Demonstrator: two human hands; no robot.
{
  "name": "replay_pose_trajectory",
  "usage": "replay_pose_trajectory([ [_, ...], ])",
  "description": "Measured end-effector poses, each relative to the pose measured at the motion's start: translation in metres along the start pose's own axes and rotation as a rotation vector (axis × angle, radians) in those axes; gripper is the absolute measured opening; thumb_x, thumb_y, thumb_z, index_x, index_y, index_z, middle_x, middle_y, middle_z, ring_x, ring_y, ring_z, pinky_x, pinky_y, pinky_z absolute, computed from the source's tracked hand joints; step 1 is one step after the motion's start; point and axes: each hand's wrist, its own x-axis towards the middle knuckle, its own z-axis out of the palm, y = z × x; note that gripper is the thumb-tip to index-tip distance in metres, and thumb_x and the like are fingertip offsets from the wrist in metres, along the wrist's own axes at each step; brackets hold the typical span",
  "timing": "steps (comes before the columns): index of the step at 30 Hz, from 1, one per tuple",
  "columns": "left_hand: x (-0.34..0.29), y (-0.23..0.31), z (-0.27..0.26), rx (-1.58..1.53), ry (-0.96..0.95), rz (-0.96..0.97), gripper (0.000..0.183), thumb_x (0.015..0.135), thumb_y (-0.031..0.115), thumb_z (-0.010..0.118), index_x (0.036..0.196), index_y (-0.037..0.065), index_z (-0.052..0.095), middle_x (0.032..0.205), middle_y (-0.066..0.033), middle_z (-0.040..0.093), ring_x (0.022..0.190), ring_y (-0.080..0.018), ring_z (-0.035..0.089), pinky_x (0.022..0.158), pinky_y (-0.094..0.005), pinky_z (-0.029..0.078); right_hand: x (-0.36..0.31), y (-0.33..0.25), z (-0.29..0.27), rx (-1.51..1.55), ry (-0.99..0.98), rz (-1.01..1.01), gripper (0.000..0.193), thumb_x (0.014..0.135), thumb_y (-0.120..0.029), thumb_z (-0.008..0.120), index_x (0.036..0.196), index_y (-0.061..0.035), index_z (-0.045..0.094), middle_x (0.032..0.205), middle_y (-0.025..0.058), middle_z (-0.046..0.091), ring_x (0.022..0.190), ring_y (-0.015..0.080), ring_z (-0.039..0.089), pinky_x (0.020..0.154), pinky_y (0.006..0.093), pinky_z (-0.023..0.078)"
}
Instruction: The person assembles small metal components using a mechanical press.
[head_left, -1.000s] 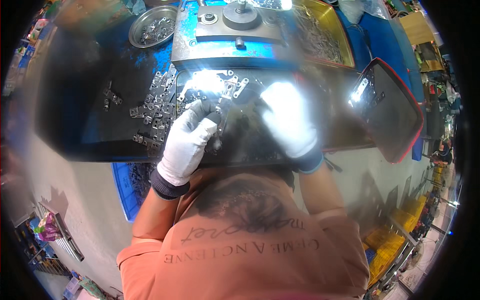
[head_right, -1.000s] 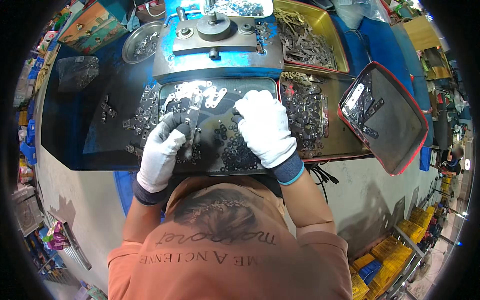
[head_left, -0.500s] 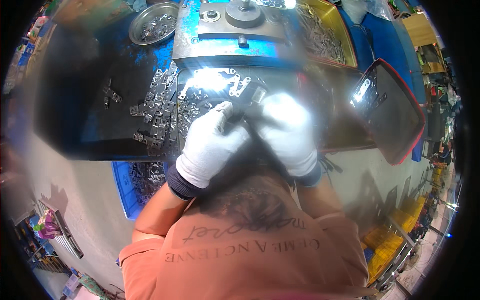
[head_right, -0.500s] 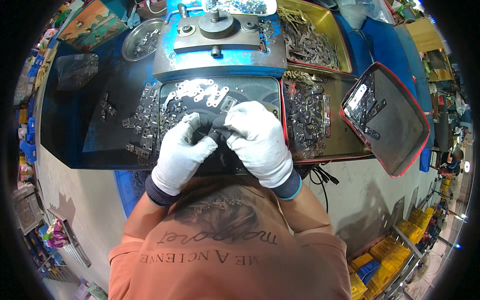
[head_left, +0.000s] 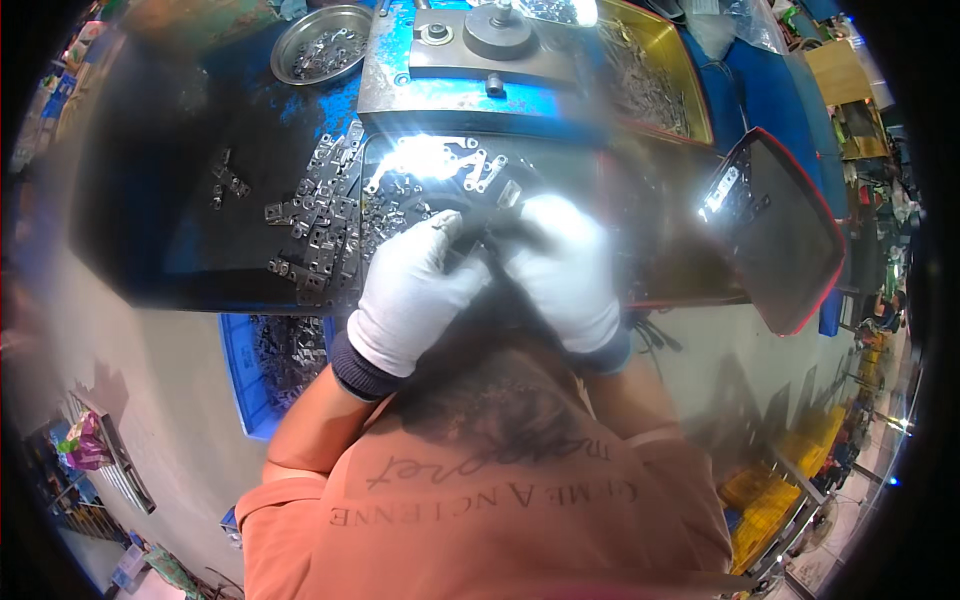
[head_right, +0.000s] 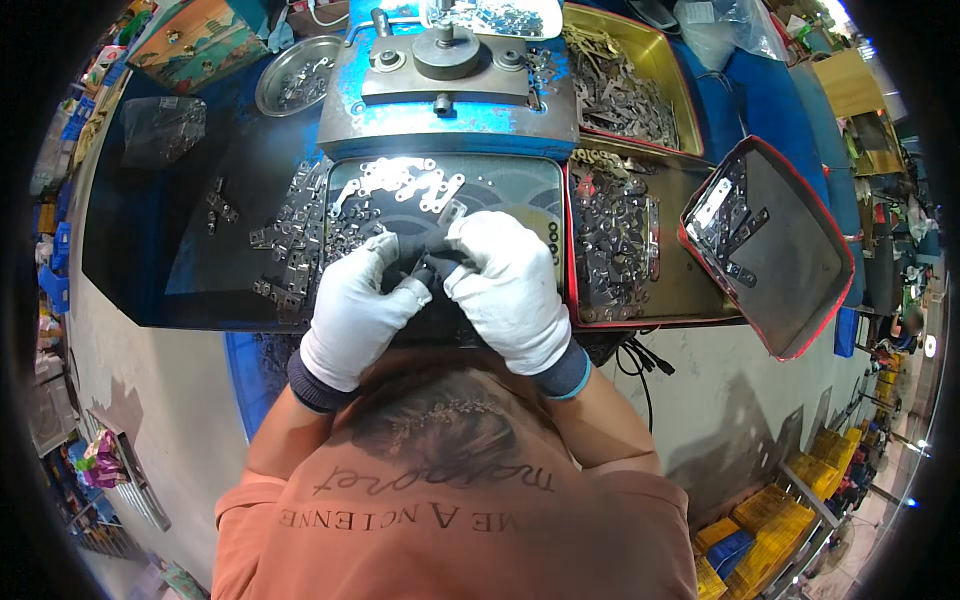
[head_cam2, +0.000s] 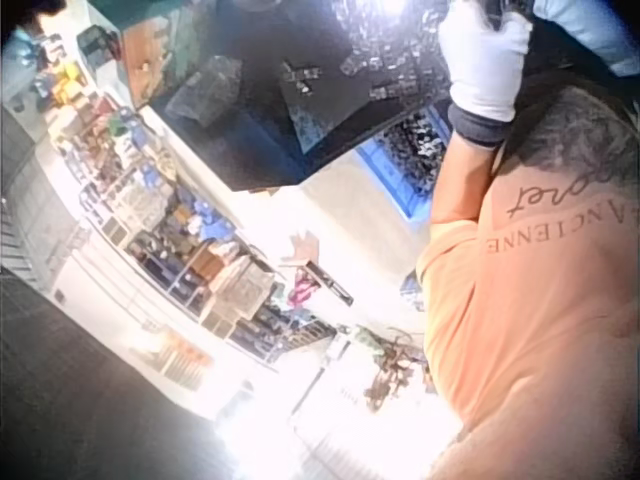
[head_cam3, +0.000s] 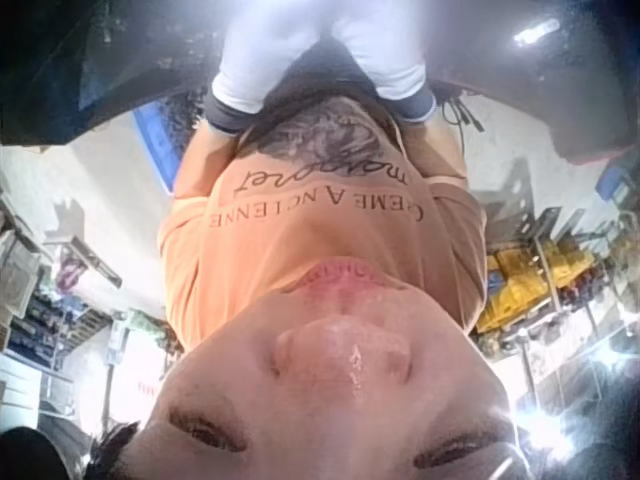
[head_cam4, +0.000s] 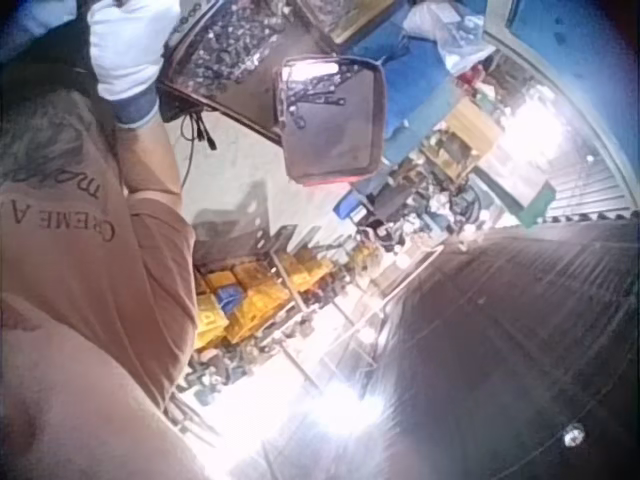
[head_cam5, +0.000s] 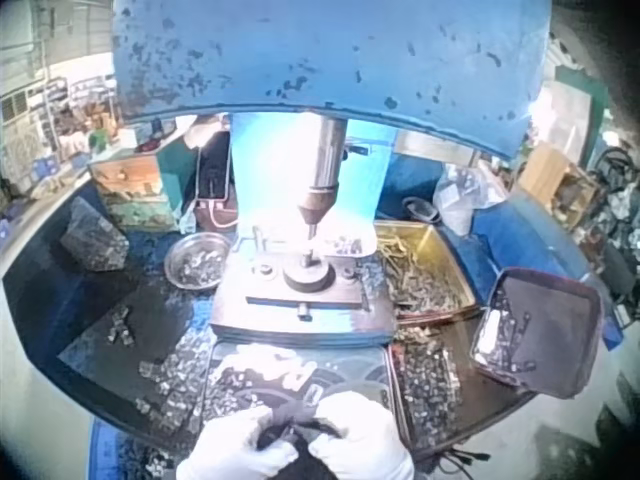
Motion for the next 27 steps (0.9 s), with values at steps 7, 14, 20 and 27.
replay_pose_trajectory([
  [7, -0.014, -0.007, -0.021, -0.473, -0.085, -0.308, 0.016, 0.082, 0.005, 0.063, 0.098, 0.000, 0.063, 0.076, -0.0005, 0.061, 0.063, -0.0039, 0.052, 0.056, -0.0182, 0.042, 0.005, -0.004, 0.004, -0.298, -0.055, -0.416, 0.029, 0.053, -0.003, 0.067, 0.082, -0.0074, 0.064, 0.081, 0.0099, 0.059, 0.074, 0.0267, 0.058, 0.064, 0.0347, 0.048],
  [14, -0.008, -0.023, -0.053, -0.629, 0.098, -0.411, 0.022, 0.080, 0.002, 0.062, 0.101, -0.002, 0.057, 0.082, -0.0047, 0.061, 0.060, -0.0085, 0.054, 0.057, -0.0213, 0.045, 0.069, 0.014, -0.010, -0.533, 0.063, -0.613, 0.015, 0.069, -0.011, 0.063, 0.083, -0.0050, 0.063, 0.075, 0.0103, 0.059, 0.070, 0.0249, 0.059, 0.062, 0.0336, 0.049],
  [20, 0.000, -0.031, -0.048, -0.845, 0.222, -0.347, 0.021, 0.082, 0.003, 0.062, 0.101, -0.001, 0.056, 0.084, -0.0085, 0.064, 0.061, -0.0089, 0.054, 0.057, -0.0212, 0.046, 0.076, 0.006, 0.014, -0.751, -0.133, -0.738, 0.014, 0.079, -0.021, 0.053, 0.086, -0.0161, 0.064, 0.072, 0.0059, 0.057, 0.071, 0.0218, 0.055, 0.061, 0.0351, 0.044],
  [27, 0.010, -0.026, -0.043, -0.861, 0.256, -0.307, 0.017, 0.083, 0.003, 0.062, 0.099, 0.002, 0.059, 0.083, -0.0043, 0.063, 0.061, -0.0050, 0.054, 0.053, -0.0160, 0.044, 0.077, -0.002, 0.009, -0.603, -0.333, -0.382, 0.015, 0.083, -0.018, 0.056, 0.094, -0.0076, 0.060, 0.074, 0.0074, 0.063, 0.072, 0.0166, 0.062, 0.061, 0.0308, 0.048],
])
